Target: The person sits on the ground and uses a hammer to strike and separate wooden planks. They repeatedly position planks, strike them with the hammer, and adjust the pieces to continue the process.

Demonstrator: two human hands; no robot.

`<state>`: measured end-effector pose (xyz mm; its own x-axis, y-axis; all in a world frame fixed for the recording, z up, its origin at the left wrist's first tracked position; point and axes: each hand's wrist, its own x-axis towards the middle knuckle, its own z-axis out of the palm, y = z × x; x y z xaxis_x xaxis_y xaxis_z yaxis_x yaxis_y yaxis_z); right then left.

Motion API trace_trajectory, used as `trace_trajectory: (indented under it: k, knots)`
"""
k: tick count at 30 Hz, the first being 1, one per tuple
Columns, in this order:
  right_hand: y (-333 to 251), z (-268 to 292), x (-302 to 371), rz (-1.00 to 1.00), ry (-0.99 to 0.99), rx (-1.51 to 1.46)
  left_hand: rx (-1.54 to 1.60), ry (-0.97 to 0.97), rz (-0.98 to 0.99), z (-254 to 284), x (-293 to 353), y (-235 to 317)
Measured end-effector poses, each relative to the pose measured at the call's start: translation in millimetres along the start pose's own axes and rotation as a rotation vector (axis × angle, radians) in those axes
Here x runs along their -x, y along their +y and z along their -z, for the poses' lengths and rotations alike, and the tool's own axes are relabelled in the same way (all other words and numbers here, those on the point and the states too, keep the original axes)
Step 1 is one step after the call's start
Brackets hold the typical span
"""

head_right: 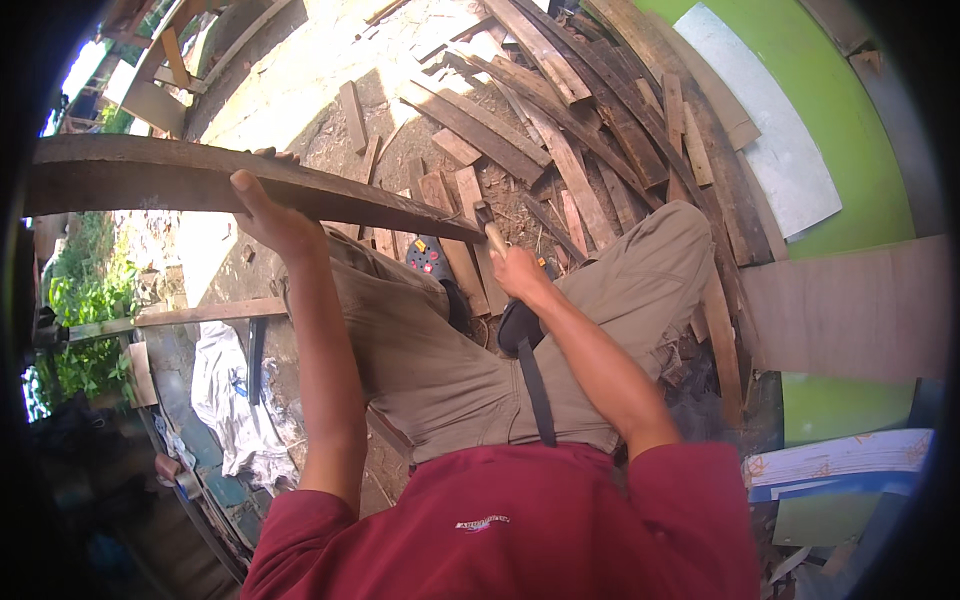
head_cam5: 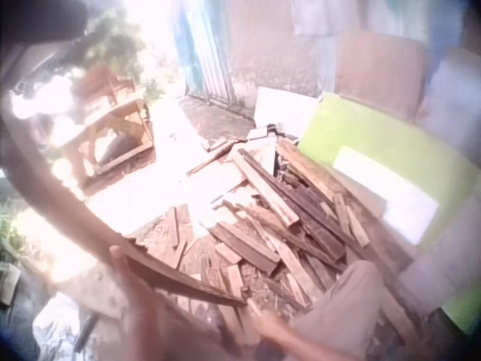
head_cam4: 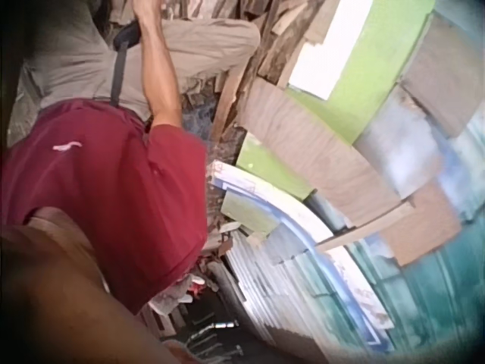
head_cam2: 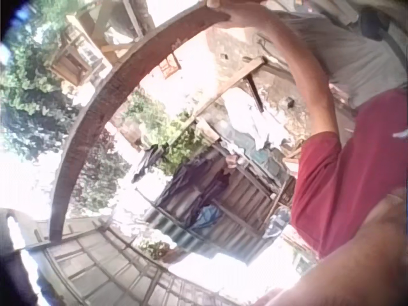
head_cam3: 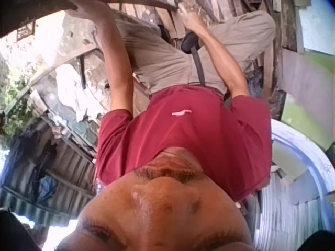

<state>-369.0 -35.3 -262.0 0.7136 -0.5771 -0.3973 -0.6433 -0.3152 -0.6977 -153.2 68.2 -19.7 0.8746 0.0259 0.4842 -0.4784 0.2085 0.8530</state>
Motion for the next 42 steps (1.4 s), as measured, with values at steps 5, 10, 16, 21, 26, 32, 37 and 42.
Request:
trace_trajectory:
  k: [5, 10, 16, 21, 26, 32, 37, 42]
  knots:
    - [-20.4, 0.0, 4.3, 0.023, 0.004, -0.146, -0.028, 0.004, 0.041, 18.4, -14.5, -8.6]
    - [-20.2, -2.3, -22.8, -0.251, -0.096, -0.716, -0.023, -0.053, 0.015, 14.6, -39.9, -19.4]
    - [12.4, -2.1, -59.7, -0.588, -0.247, -1.339, 0.022, -0.123, 0.084, 8.8, -63.3, -21.7]
    - [-0.5, 27.4, -54.7, -0.490, -0.543, -1.390, 0.150, -0.217, 0.125, 14.5, -75.2, -40.6]
    - [-23.7, 70.8, -16.3, -0.264, -0.812, -0.892, 0.389, -0.390, 0.211, 32.0, -94.0, -55.9]
    - [-8.7, 58.7, -48.0, -0.347, -0.441, -1.091, 0.634, -0.707, 0.239, 25.0, -100.6, -62.7]
    - [-25.6, 65.0, -3.0, -0.256, -0.726, -0.750, 0.728, -0.688, 0.249, 50.3, -104.5, -71.2]
    - [-2.6, 69.8, -46.1, -0.323, -0.444, -1.091, 0.691, -0.628, 0.274, 45.9, -108.6, -78.3]
